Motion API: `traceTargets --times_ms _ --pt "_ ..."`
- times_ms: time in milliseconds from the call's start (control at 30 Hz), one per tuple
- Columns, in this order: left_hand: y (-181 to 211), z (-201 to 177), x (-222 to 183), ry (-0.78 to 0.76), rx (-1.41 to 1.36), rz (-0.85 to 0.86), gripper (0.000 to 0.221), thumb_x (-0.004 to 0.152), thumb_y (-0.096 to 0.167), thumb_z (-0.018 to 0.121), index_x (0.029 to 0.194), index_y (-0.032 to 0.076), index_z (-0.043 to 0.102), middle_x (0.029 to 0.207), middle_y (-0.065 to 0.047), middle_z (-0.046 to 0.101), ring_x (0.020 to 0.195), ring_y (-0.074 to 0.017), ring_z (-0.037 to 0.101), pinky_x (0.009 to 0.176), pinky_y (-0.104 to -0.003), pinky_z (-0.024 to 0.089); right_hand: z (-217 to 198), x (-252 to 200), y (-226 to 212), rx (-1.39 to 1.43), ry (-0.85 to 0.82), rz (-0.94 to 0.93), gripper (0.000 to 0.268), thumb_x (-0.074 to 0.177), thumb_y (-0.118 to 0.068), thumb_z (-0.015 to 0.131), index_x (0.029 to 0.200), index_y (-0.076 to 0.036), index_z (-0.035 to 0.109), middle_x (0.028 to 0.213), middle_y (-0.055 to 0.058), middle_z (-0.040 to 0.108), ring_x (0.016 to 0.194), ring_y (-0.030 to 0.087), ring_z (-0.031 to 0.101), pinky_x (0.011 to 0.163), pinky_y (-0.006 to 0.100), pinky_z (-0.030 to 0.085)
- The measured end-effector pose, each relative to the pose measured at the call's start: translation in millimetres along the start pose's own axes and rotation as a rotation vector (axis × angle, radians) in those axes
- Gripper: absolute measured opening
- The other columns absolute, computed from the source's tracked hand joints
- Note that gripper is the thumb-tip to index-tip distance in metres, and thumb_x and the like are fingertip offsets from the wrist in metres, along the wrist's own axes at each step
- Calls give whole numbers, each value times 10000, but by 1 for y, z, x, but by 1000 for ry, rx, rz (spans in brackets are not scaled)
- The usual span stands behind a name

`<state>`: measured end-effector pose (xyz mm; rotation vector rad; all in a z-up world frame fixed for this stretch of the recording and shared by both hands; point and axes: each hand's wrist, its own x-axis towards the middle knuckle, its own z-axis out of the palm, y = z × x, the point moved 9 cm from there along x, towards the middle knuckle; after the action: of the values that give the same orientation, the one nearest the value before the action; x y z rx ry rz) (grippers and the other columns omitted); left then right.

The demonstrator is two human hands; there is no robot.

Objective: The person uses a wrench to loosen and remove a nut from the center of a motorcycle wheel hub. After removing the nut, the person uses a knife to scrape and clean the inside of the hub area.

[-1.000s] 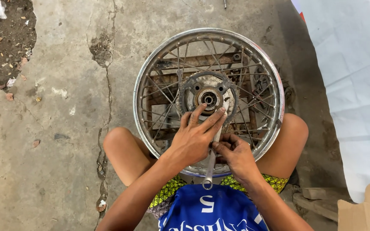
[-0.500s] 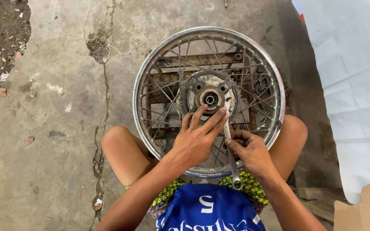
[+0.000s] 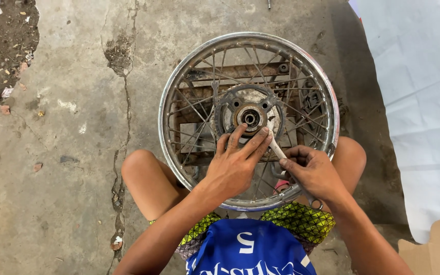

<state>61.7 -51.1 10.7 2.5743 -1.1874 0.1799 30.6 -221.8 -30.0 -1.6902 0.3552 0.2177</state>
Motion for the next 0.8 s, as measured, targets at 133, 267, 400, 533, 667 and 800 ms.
traceTargets --times_ms 133,267,400,533,667,800 --pt "0 2 0 12 -1 -3 705 852 46 505 1548 154 471 1587 -26 440 1457 -409 349 1065 -554 384 -9 -1 -16 -68 -4 -5 289 852 -71 775 1050 131 716 742 167 671 664 214 642 524 333 579" --pt "-1 2 0 59 23 2 679 875 70 523 1547 156 472 1581 -37 441 1453 -419 356 1060 -556 383 -25 6 -22 -261 27 -31 318 790 -57 800 1091 41 771 836 184 733 785 229 676 642 368 572" --pt "0 0 1 72 15 -10 683 865 65 532 1541 154 486 1573 -41 456 1452 -424 357 1060 -562 385 -37 9 -40 -569 90 -24 324 809 -145 813 1130 -101 803 991 160 798 940 302 759 832 407 589" --pt "0 -1 1 73 23 -7 669 869 82 547 1532 155 496 1578 -45 455 1444 -427 368 1056 -566 386 -39 15 -47 -783 113 43 353 839 -326 778 1189 -284 773 1054 42 799 1019 265 752 875 407 584" --pt "-1 2 2 65 33 -10 668 867 91 551 1529 157 500 1574 -46 459 1438 -426 375 1051 -562 393 -39 25 -67 -732 89 -185 309 834 -185 790 1143 -168 780 1075 101 783 1049 313 735 900 427 574" --pt "-1 2 4 52 21 -11 661 865 86 553 1522 151 510 1573 -48 455 1437 -434 367 1045 -563 401 -32 40 -78 -881 40 -579 271 856 -132 778 1126 -110 768 1054 96 772 1063 310 724 956 432 542"
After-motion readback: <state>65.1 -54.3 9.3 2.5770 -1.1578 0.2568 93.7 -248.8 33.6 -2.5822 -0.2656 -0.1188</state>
